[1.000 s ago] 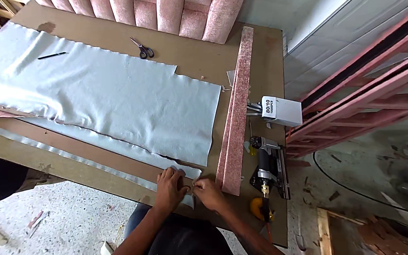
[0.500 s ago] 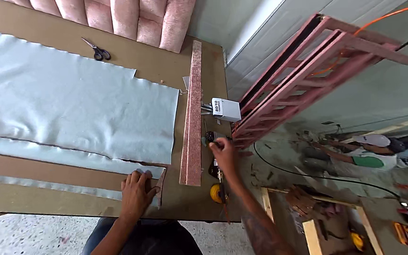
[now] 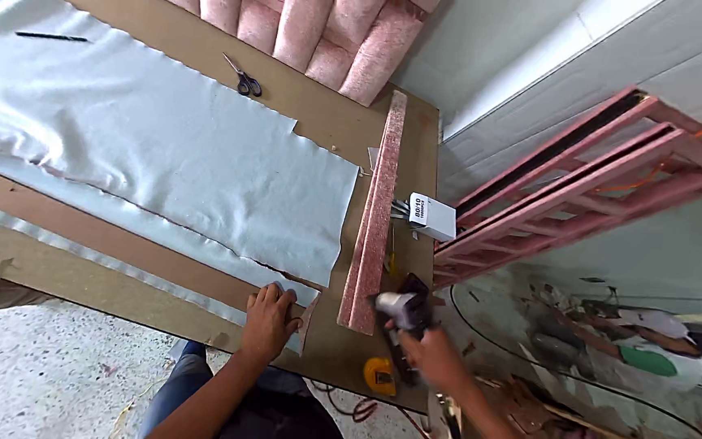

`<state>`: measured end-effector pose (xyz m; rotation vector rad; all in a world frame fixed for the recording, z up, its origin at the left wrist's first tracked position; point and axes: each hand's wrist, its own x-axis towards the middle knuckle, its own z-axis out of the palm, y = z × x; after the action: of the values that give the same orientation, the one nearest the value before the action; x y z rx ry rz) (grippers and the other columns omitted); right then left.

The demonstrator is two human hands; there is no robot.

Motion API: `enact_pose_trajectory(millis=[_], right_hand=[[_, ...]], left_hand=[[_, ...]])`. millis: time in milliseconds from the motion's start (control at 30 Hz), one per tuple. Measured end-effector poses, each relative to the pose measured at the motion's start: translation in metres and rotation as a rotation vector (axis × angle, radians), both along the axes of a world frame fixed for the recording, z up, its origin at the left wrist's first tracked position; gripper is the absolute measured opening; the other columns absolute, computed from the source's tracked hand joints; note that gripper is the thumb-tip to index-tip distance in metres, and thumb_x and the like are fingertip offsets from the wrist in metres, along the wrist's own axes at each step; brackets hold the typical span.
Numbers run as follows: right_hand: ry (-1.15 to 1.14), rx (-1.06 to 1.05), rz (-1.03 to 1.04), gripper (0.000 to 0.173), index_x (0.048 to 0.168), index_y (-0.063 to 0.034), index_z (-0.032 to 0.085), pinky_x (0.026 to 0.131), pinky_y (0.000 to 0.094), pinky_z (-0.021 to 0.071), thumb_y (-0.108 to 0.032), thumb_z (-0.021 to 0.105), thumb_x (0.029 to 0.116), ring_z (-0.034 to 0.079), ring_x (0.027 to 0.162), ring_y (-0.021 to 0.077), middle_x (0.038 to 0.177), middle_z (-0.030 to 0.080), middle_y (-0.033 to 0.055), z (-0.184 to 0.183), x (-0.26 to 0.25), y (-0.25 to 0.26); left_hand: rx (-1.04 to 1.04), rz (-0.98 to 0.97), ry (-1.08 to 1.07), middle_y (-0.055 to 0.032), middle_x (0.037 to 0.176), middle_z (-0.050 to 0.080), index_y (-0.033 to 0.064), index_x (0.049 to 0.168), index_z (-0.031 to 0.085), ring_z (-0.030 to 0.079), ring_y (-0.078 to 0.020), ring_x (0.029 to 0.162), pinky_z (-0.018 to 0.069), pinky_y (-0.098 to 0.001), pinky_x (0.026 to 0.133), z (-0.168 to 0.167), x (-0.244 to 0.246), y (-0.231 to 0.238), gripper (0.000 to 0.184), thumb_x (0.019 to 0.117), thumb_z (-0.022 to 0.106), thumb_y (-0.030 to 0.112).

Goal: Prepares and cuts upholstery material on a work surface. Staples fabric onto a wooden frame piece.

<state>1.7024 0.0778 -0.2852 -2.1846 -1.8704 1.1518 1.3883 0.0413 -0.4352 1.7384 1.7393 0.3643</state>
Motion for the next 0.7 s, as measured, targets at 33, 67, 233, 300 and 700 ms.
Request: enact_pose_trajectory(millis=[33,67,233,300,700], right_hand=[[-0.001,-0.002,0.115,0.025,0.114,-0.0146,0.072,0.073,0.0444,0.0617,-0.026,0.064,0.0936,0.071,0.077,0.0167,0.097,0.074,0.0028,-0.004,-0.019,-0.011],[-0.003,-0.008,0.22,0.025,0.114,-0.016,0.072,0.08,0.0435,0.0612,-0.027,0.065,0.0927,0.071,0.085,0.0148,0.101,0.074,0.0013,-0.011,-0.035,-0.017],[-0.087,-0.089,0.499,0.026,0.11,-0.0145,0.071,0.084,0.0435,0.0575,-0.031,0.06,0.0933,0.07,0.093,0.018,0.097,0.072,0.0045,-0.027,-0.082,-0.012],[-0.097,-0.093,0.542,0.027,0.111,-0.014,0.07,0.085,0.0438,0.057,-0.031,0.059,0.0939,0.07,0.094,0.019,0.098,0.072,0.0054,-0.028,-0.087,-0.009],[-0.124,-0.13,0.652,0.034,0.122,-0.0105,0.066,0.09,0.0489,0.0558,-0.029,0.062,0.0933,0.07,0.102,0.0258,0.106,0.072,0.0117,-0.028,-0.095,-0.011]], left_hand=[[0.004,-0.005,0.002,-0.0088,0.118,0.064,0.0244,0.121,0.069,0.06,-0.03,0.115,0.0459,-0.0535,0.099,0.0,0.0,0.001,0.048,0.0842,0.072,0.055],[0.007,-0.006,0.005,-0.0083,0.117,0.064,0.0246,0.121,0.069,0.06,-0.0296,0.115,0.0462,-0.0529,0.098,0.0,0.0,0.0,0.048,0.0843,0.072,0.056],[0.01,0.001,0.021,-0.0075,0.118,0.064,0.0244,0.12,0.069,0.059,-0.0284,0.116,0.0464,-0.0517,0.098,0.002,-0.001,-0.001,0.048,0.0835,0.073,0.054],[-0.008,-0.004,0.016,-0.0078,0.118,0.064,0.0243,0.121,0.069,0.059,-0.0284,0.116,0.0458,-0.0521,0.099,0.004,-0.001,-0.002,0.047,0.0843,0.072,0.054],[-0.017,0.005,0.007,-0.0074,0.12,0.063,0.0244,0.121,0.069,0.058,-0.0283,0.118,0.0454,-0.0514,0.099,0.005,-0.003,-0.004,0.046,0.0831,0.074,0.05]])
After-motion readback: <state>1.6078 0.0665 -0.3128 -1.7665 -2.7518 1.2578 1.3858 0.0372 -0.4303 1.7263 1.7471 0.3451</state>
